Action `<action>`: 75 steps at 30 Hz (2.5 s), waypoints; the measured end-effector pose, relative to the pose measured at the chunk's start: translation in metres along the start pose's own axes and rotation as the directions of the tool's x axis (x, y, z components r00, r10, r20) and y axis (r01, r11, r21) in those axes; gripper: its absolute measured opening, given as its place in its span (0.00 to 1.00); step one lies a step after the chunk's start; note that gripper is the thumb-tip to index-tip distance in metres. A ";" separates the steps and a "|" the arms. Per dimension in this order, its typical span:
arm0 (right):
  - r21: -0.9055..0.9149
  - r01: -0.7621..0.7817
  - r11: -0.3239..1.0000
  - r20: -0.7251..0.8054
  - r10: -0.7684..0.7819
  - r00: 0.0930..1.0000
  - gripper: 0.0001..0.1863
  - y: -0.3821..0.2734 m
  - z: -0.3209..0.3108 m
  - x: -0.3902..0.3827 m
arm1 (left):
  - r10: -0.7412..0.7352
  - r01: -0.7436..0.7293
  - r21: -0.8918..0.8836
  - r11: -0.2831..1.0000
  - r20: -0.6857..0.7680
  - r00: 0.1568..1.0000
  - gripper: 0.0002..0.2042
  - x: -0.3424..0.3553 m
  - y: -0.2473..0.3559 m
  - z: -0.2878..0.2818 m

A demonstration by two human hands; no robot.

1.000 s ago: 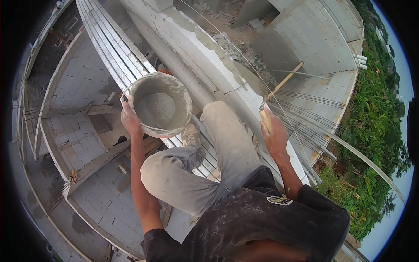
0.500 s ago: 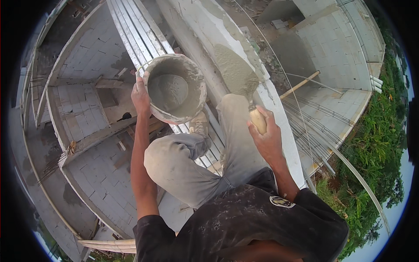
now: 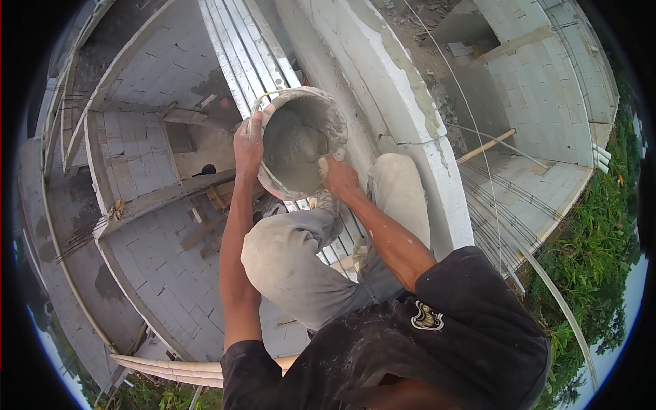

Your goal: The person applies mortar from a bucket onto a wall with a trowel, then lays concrete blocks onto the mortar by hand.

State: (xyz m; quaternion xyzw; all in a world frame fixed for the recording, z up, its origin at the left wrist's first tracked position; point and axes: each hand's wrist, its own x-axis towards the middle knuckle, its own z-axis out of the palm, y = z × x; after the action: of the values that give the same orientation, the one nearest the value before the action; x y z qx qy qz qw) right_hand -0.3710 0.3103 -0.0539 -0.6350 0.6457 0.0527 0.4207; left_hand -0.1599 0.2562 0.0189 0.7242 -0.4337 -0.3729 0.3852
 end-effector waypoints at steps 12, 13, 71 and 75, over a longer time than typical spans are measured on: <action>0.484 0.049 0.874 0.000 -0.056 0.998 0.29 0.010 0.008 -0.024 | 0.061 -0.063 -0.045 0.997 -0.047 0.997 0.25 0.008 0.002 0.001; 0.480 0.081 0.873 -0.044 -0.068 0.997 0.28 0.011 0.009 -0.022 | 0.025 -0.028 -0.052 0.998 -0.072 0.997 0.25 0.010 0.003 -0.001; -0.006 -0.256 0.967 -0.708 0.177 0.684 0.24 0.147 -0.126 -0.253 | -0.056 0.059 -0.133 0.989 0.022 0.998 0.26 0.035 0.001 0.009; 0.106 -0.183 0.977 -0.760 0.199 0.619 0.23 0.134 -0.133 -0.226 | -0.054 0.053 -0.055 0.997 -0.008 0.999 0.26 0.032 0.008 0.010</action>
State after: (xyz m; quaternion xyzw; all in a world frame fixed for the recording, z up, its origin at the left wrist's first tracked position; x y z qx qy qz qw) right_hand -0.5868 0.4314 0.1065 -0.5211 0.8270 -0.1826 0.1053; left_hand -0.1607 0.2218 0.0152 0.7264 -0.4019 -0.3916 0.3968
